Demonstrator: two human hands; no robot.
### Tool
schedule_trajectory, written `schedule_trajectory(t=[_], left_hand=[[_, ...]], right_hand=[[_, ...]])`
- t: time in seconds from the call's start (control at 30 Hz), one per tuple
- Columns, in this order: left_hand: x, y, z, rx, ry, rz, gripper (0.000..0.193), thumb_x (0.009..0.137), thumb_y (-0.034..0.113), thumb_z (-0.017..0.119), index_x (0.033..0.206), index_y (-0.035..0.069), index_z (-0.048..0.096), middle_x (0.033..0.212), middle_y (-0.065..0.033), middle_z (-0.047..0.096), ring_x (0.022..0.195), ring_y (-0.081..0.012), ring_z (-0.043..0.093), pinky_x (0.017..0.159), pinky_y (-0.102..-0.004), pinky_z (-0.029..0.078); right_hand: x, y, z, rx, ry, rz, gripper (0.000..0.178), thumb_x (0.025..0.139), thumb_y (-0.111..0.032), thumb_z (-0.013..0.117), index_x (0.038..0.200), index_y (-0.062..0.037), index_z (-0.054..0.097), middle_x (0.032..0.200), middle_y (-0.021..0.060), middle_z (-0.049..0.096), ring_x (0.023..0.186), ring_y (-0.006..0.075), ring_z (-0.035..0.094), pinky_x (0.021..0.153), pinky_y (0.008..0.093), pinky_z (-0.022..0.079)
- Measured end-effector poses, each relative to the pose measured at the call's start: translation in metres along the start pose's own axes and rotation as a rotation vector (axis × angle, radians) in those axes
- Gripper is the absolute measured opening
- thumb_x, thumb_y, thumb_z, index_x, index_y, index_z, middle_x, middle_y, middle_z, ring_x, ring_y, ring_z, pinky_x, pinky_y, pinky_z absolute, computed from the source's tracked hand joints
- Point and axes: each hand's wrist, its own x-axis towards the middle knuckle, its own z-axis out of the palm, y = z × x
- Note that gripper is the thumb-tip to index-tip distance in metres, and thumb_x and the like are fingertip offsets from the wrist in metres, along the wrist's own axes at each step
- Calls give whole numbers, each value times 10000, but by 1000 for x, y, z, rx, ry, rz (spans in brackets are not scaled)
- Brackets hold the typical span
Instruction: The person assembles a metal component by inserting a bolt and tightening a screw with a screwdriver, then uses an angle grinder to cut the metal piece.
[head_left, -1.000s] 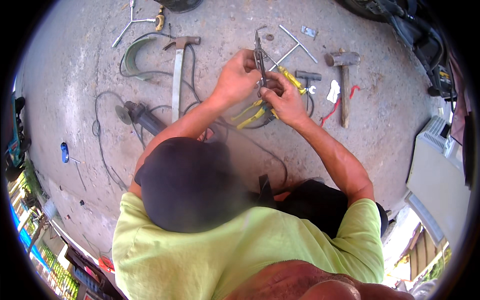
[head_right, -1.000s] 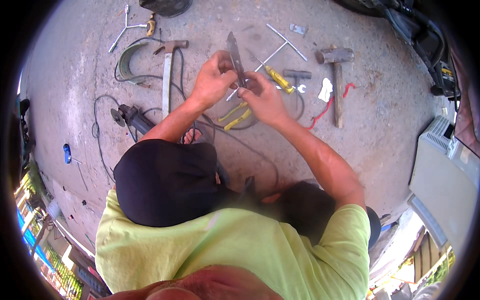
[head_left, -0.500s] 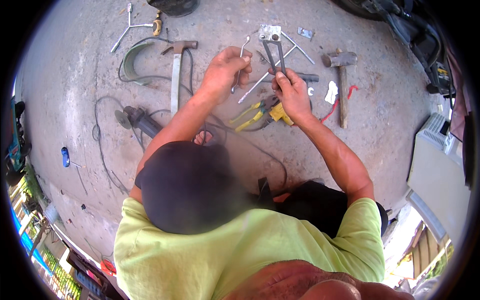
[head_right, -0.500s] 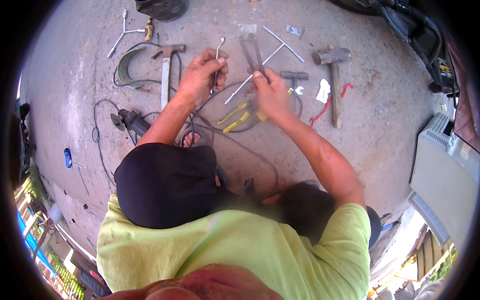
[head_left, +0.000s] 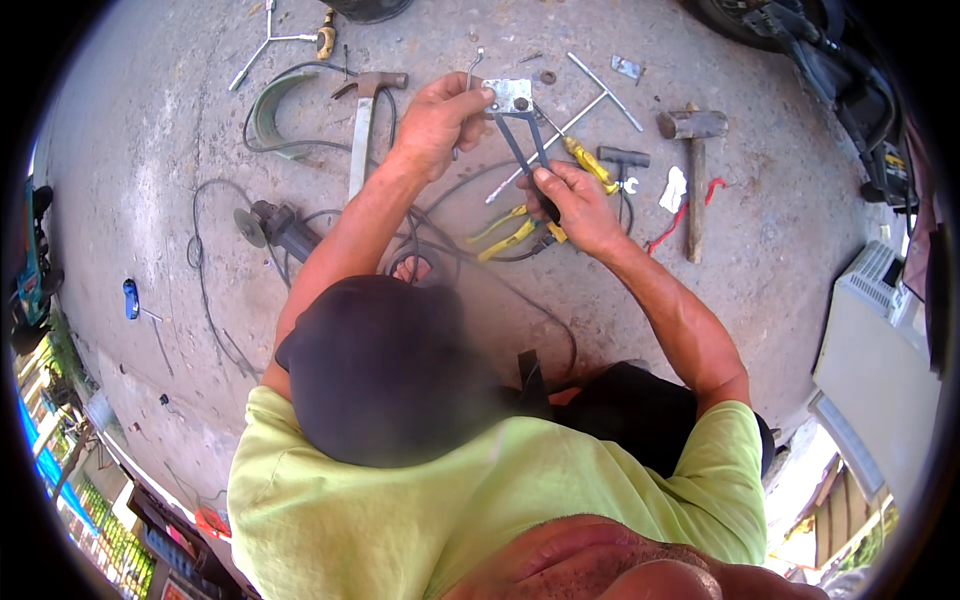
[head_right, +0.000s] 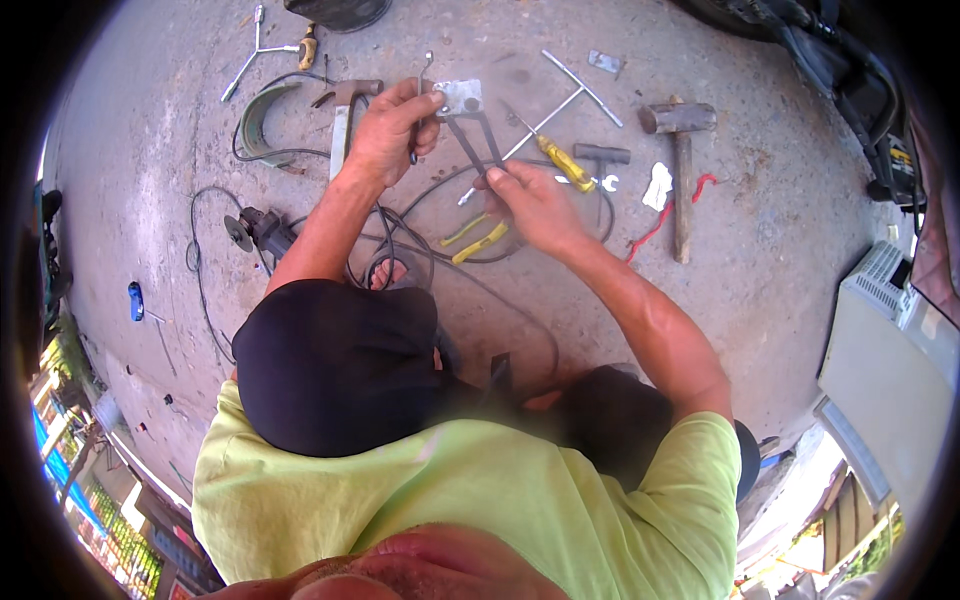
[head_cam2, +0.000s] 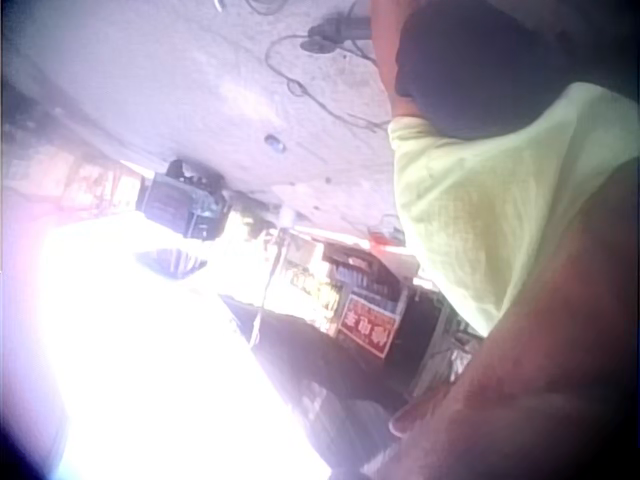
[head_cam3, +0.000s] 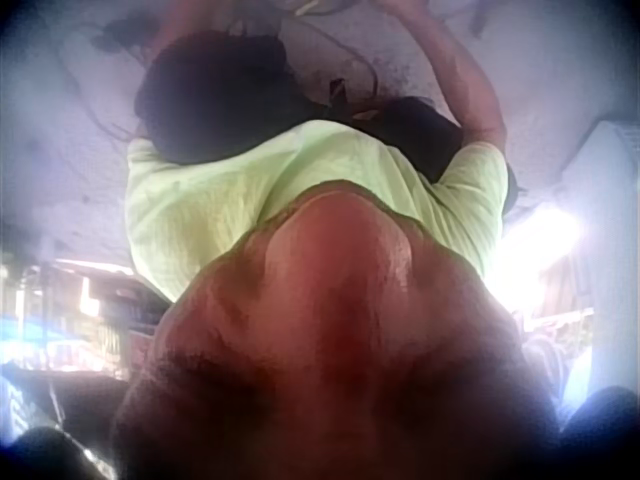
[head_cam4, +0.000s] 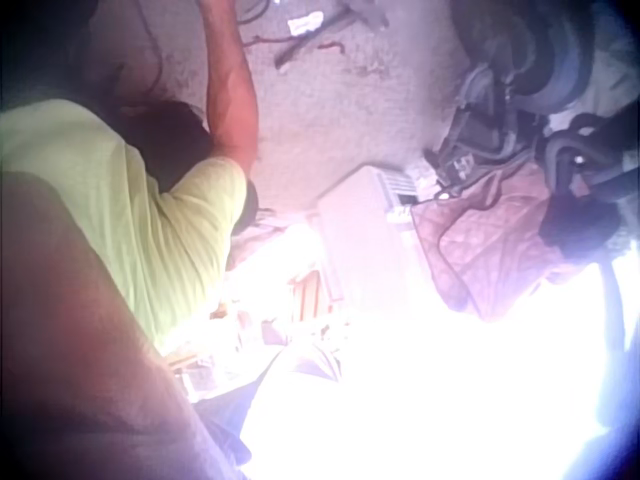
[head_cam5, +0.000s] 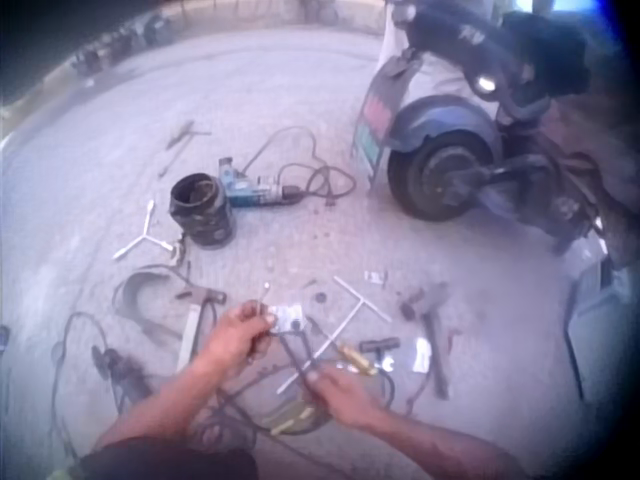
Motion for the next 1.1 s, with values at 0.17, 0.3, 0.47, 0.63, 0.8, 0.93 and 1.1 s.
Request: schedule_trajectory(t=[0.17, 0.3, 0.47, 0.63, 0.8, 0.93, 1.1], left_hand=[[-5, 4, 6, 206, -74, -3, 141, 923, 134, 713, 931, 14, 640, 684, -2, 567, 514, -71, 466, 452, -249, 325], [-4, 8, 21, 296, -182, -56, 155, 915, 135, 718, 958, 4, 646, 692, 1, 559, 524, -66, 464, 458, -249, 334], [-5, -2, 10, 214, -122, -57, 156, 954, 164, 685, 1012, 26, 640, 740, -19, 604, 528, -75, 484, 473, -235, 362], [4, -6, 5, 145, 23, -57, 169, 966, 193, 673, 1030, 38, 647, 788, -27, 636, 577, -81, 520, 503, -257, 402], [6, -36, -16, 640, 102, -15, 271, 956, 205, 679, 1122, -9, 663, 782, -34, 639, 628, -95, 562, 563, -268, 463], [7, -61, -25, 833, 74, 9, 368, 936, 179, 682, 1234, -35, 649, 914, -110, 713, 782, -165, 664, 717, -312, 533], [9, -71, -25, 982, 59, 126, 387, 915, 172, 701, 1251, -14, 651, 1085, -162, 730, 972, -242, 712, 881, -365, 548]], right_hand=[[5, -22, 7, -101, 122, -106, 372, 1052, -289, 559, 1269, 2, 637, 934, 25, 681, 792, 79, 579, 699, 247, 467], [5, -42, -6, 39, 156, -84, 397, 1016, -257, 628, 1327, -10, 609, 979, 17, 688, 820, 71, 600, 700, 241, 475], [12, -51, -12, -57, 233, -97, 396, 991, -251, 665, 1298, -3, 629, 1003, 27, 693, 849, 93, 642, 746, 267, 523], [20, -59, -44, 110, 416, -202, 308, 1009, -234, 624, 1214, -7, 659, 996, 41, 695, 852, 107, 652, 757, 278, 528], [24, -87, -88, 550, 599, -248, 257, 1029, -188, 587, 1215, -11, 594, 1049, 71, 693, 851, 138, 680, 684, 286, 512], [18, -96, -114, 737, 597, -321, 239, 1050, -186, 530, 1211, -13, 564, 1074, 111, 685, 943, 198, 680, 753, 325, 515], [17, -98, -157, 910, 611, -446, 219, 1049, -185, 529, 1181, -13, 566, 1132, 145, 673, 1013, 240, 668, 757, 344, 529]])
